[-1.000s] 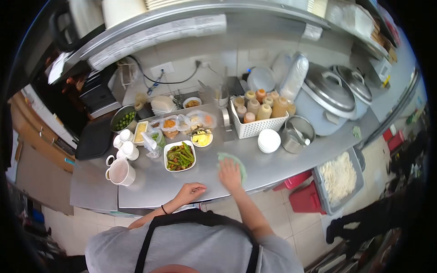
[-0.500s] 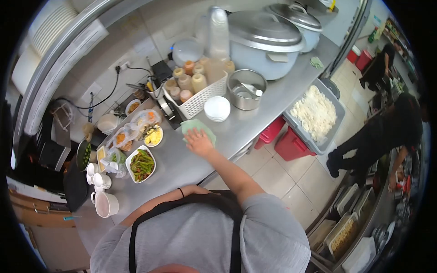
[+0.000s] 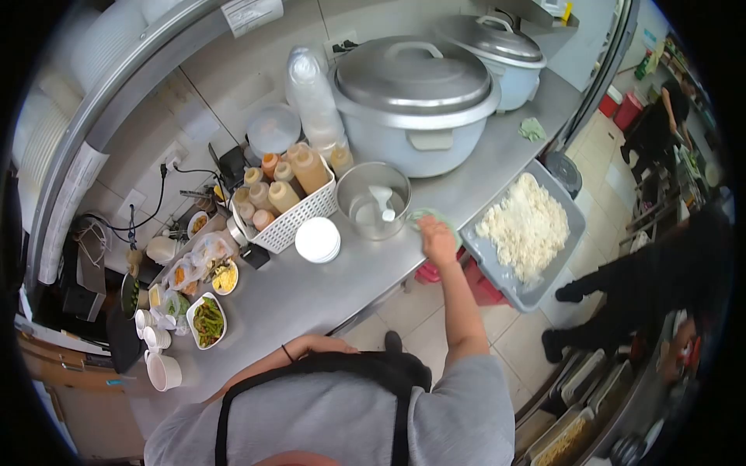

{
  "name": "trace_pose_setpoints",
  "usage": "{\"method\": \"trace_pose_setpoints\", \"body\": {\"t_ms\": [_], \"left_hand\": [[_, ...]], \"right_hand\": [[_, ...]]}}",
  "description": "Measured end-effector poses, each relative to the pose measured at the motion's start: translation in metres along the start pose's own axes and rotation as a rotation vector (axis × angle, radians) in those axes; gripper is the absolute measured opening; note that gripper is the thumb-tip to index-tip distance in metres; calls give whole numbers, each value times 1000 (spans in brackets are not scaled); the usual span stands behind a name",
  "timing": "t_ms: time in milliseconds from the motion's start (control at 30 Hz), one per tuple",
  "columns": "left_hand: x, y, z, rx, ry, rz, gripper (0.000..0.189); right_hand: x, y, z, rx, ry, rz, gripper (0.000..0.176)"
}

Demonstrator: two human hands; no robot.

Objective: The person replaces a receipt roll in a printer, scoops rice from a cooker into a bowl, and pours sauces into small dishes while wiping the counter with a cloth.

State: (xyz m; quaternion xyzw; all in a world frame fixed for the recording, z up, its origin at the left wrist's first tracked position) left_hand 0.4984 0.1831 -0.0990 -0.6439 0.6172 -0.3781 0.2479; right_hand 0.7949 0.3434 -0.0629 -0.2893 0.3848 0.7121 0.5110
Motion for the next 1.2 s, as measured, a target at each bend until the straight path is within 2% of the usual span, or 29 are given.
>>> {"method": "trace_pose_setpoints", "body": {"t_ms": [33,67,100,133,200,233,300,400,433,500,533,600,700,867,1000,1067,1133,1167,1200], "left_hand": [[-1,-3,1,16,-29,-29,63],[-6,0,6,74,-68,32,62],[-10,11,12,71,-66,42,57],[-11,0,10,89,-90,43,53],[-10,-24,-1,92,-130,51,41],[-9,-30,-4,94,-152,43,41],[-10,-38,-11,139,-235,-28,40],[-7,-29,-11,164,-271,-45,39],[-7,-25,-11,160,-289,-67,40],[-5,-26,-12,179,-303,-96,40],[-3,-26,-13,188,-309,-123,40],[-4,-28,-15,218,-314,-102,40],[-2,-30,-17,213,-320,-26,40],[6,-22,-32,296,-431,75,40],[21,-3,-60,283,-505,-83,39],[30,11,-74,253,-517,-93,39],[31,25,-87,210,-559,-87,38],[34,34,-92,203,-579,-67,39],[34,35,-95,211,-576,-54,39]], "right_hand": [[-2,-26,13,45,7,-33,27],[8,-62,22,126,40,-2,32],[10,-86,33,171,91,-100,36],[16,-112,41,283,213,-169,41],[16,-151,58,459,281,-325,47],[19,-159,67,439,280,-316,47],[15,-186,72,757,178,-435,53],[33,-185,84,798,160,-496,57],[39,-180,85,785,159,-499,57],[52,-144,86,567,194,-493,59],[52,-129,78,553,195,-498,59],[45,-82,64,345,151,-412,55],[44,-33,31,242,211,-282,50],[44,52,-36,99,147,-105,44],[51,138,-84,-104,278,-73,60],[47,183,-104,-163,360,-15,61],[57,217,-119,-180,675,174,65],[86,220,-135,-193,796,271,80],[86,221,-135,-190,786,260,80]]}}
Point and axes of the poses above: each hand's wrist, its own z-axis towards the middle knuckle, its own x-axis out of the palm, y = z × x, the point moved 7 cm from there along z, towards the middle knuckle
